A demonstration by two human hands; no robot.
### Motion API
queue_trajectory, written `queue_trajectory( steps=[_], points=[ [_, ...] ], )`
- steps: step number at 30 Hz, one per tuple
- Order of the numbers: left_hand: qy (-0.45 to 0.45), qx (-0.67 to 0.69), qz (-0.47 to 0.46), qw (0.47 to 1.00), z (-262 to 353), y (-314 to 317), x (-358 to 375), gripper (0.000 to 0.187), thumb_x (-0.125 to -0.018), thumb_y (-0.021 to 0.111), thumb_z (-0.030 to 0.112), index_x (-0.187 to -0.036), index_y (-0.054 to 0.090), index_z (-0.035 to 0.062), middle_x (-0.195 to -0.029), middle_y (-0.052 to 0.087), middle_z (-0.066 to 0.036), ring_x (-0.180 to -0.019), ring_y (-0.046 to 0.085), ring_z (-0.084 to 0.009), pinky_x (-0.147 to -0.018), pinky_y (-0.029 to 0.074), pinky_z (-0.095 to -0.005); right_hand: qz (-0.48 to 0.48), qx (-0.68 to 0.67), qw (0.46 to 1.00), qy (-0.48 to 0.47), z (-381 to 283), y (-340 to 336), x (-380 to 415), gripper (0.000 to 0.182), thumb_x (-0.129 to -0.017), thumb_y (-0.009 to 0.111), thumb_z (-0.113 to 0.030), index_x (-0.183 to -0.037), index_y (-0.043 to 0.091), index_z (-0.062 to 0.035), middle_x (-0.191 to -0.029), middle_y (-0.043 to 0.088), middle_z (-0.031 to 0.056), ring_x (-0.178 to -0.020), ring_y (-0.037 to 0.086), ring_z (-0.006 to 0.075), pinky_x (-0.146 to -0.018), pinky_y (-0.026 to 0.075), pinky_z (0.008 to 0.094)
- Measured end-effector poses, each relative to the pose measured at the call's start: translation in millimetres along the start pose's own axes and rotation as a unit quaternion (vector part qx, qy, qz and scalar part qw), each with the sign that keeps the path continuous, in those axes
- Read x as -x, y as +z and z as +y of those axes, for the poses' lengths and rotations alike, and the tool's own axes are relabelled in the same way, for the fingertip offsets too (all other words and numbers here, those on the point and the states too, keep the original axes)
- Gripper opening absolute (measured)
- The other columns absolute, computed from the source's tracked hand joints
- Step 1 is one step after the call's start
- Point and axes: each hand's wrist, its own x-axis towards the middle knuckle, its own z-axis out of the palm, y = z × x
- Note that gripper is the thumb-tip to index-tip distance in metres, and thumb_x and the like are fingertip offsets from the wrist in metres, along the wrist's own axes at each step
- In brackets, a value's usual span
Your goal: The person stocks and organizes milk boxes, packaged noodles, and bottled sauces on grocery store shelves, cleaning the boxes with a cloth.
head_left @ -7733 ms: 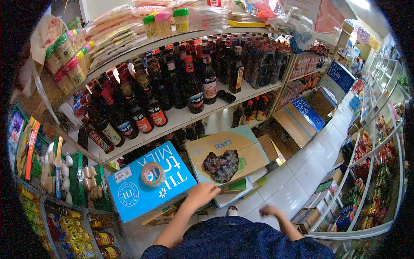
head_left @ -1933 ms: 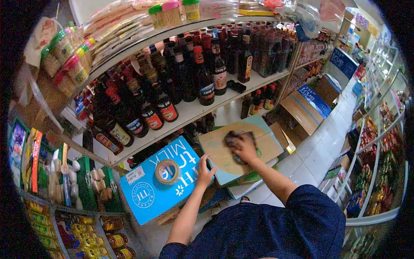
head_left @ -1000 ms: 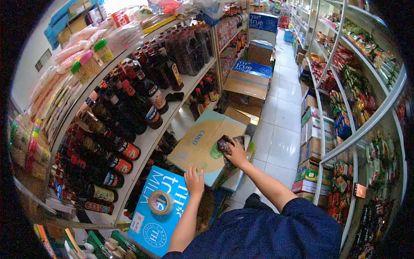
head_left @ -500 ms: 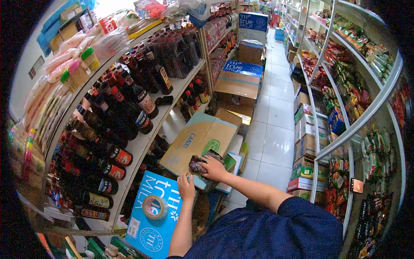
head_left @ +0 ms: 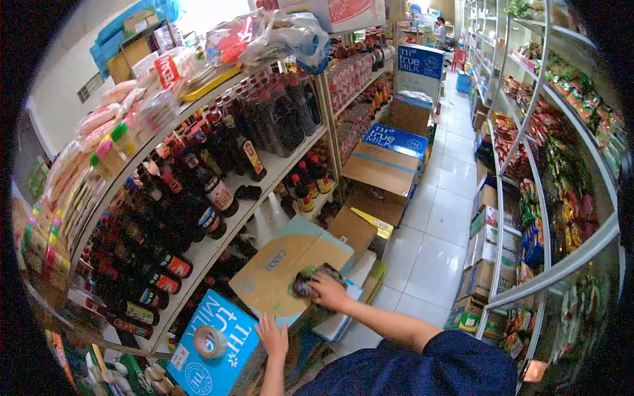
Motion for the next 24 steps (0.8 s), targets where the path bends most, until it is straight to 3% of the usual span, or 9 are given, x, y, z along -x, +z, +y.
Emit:
queue_trajectory(
  steps=[4, 6, 8, 13, 15, 16, 17, 18, 24],
  points=[
    [-0.061, -0.014, -0.028, 0.998, 62.7, 24.8, 14.9, 0.057, -0.079, 0.054, 0.031, -0.124, 0.035, 0.0009, -0.136, 0.020, -0.020, -0.129, 0.012, -0.0327, -0.103, 0.006, -0.0490, -0.002, -0.083, 0.992, -0.093, 31.1, -25.1, 43.2, 0.041, -0.064, 0.064, -0.021, -0.102, 0.056, -0.0085, -0.110, 0.051, 0.0150, -0.102, 0.048, 0.0318, -0.084, 0.041, 0.0388],
    [-0.079, 0.000, -0.099, 0.992, 94.4, 35.2, 4.2, 0.062, -0.081, 0.051, 0.035, -0.129, 0.030, 0.0013, -0.139, 0.011, -0.021, -0.130, 0.005, -0.0340, -0.102, 0.004, -0.0506, -0.211, -0.150, 0.960, 0.104, 58.7, -52.4, 69.5, 0.045, -0.065, 0.063, -0.031, -0.103, 0.056, -0.0070, -0.093, 0.058, 0.0179, -0.086, 0.056, 0.0331, -0.073, 0.045, 0.0393],
    [-0.082, 0.023, -0.062, 0.994, 111.6, 56.4, -18.1, 0.063, -0.081, 0.051, 0.034, -0.130, 0.028, 0.0016, -0.139, 0.010, -0.021, -0.130, 0.005, -0.0338, -0.102, 0.003, -0.0522, -0.137, -0.157, 0.974, 0.086, 108.7, -64.0, 116.3, 0.047, -0.065, 0.064, -0.033, -0.104, 0.056, -0.0083, -0.089, 0.059, 0.0177, -0.083, 0.057, 0.0328, -0.071, 0.045, 0.0386],
    [-0.167, -0.131, -0.048, 0.976, 148.5, 71.3, -42.6, 0.086, -0.071, 0.059, 0.046, -0.135, 0.017, 0.0065, -0.139, 0.007, -0.022, -0.127, 0.006, -0.0403, -0.099, 0.003, -0.0575, -0.156, -0.126, 0.933, 0.300, 204.3, -128.6, 227.8, 0.043, -0.065, 0.066, -0.032, -0.100, 0.059, -0.0074, -0.085, 0.061, 0.0165, -0.079, 0.059, 0.0315, -0.072, 0.046, 0.0377],
    [-0.152, -0.134, -0.019, 0.979, 122.2, 94.2, -38.3, 0.095, -0.064, 0.061, 0.053, -0.136, 0.017, 0.0086, -0.140, 0.005, -0.021, -0.127, 0.005, -0.0423, -0.099, 0.004, -0.0571, -0.046, -0.154, 0.915, 0.370, 223.7, -155.4, 261.9, 0.042, -0.065, 0.066, -0.034, -0.096, 0.061, -0.0058, -0.083, 0.062, 0.0154, -0.077, 0.060, 0.0289, -0.071, 0.046, 0.0357],
    [-0.176, -0.210, -0.113, 0.955, 155.4, 66.1, -43.2, 0.087, -0.072, 0.049, 0.056, -0.135, 0.016, 0.0065, -0.140, 0.003, -0.022, -0.127, 0.007, -0.0411, -0.098, 0.007, -0.0579, -0.048, -0.146, 0.913, 0.379, 230.0, -164.4, 275.8, 0.042, -0.065, 0.066, -0.034, -0.096, 0.061, -0.0058, -0.083, 0.062, 0.0154, -0.077, 0.060, 0.0289, -0.071, 0.046, 0.0357],
    [-0.197, -0.283, -0.201, 0.917, 186.9, 40.6, -52.8, 0.082, -0.080, 0.038, 0.060, -0.135, 0.015, 0.0044, -0.140, 0.001, -0.022, -0.127, 0.009, -0.0399, -0.097, 0.011, -0.0588, 0.050, -0.160, 0.885, 0.435, 239.7, -173.6, 283.5, 0.041, -0.065, 0.067, -0.034, -0.094, 0.061, -0.0056, -0.082, 0.062, 0.0145, -0.076, 0.060, 0.0274, -0.070, 0.046, 0.0350],
    [-0.196, -0.283, -0.206, 0.916, 186.7, 49.1, -55.5, 0.082, -0.080, 0.038, 0.060, -0.135, 0.015, 0.0044, -0.140, 0.001, -0.022, -0.127, 0.009, -0.0399, -0.097, 0.011, -0.0588, 0.146, -0.178, 0.844, 0.484, 236.7, -185.8, 280.7, 0.041, -0.065, 0.067, -0.035, -0.092, 0.062, -0.0053, -0.080, 0.062, 0.0137, -0.074, 0.060, 0.0260, -0.069, 0.046, 0.0343],
    [-0.168, -0.147, -0.109, 0.969, 165.4, 65.1, -60.1, 0.085, -0.077, 0.037, 0.063, -0.136, 0.012, 0.0071, -0.140, -0.005, -0.022, -0.129, 0.000, -0.0375, -0.097, 0.003, -0.0612, 0.174, -0.202, 0.803, 0.532, 309.0, -180.0, 254.9, 0.043, -0.066, 0.068, -0.035, -0.092, 0.062, -0.0018, -0.079, 0.063, 0.0128, -0.076, 0.060, 0.0221, -0.069, 0.046, 0.0324]
  ],
)
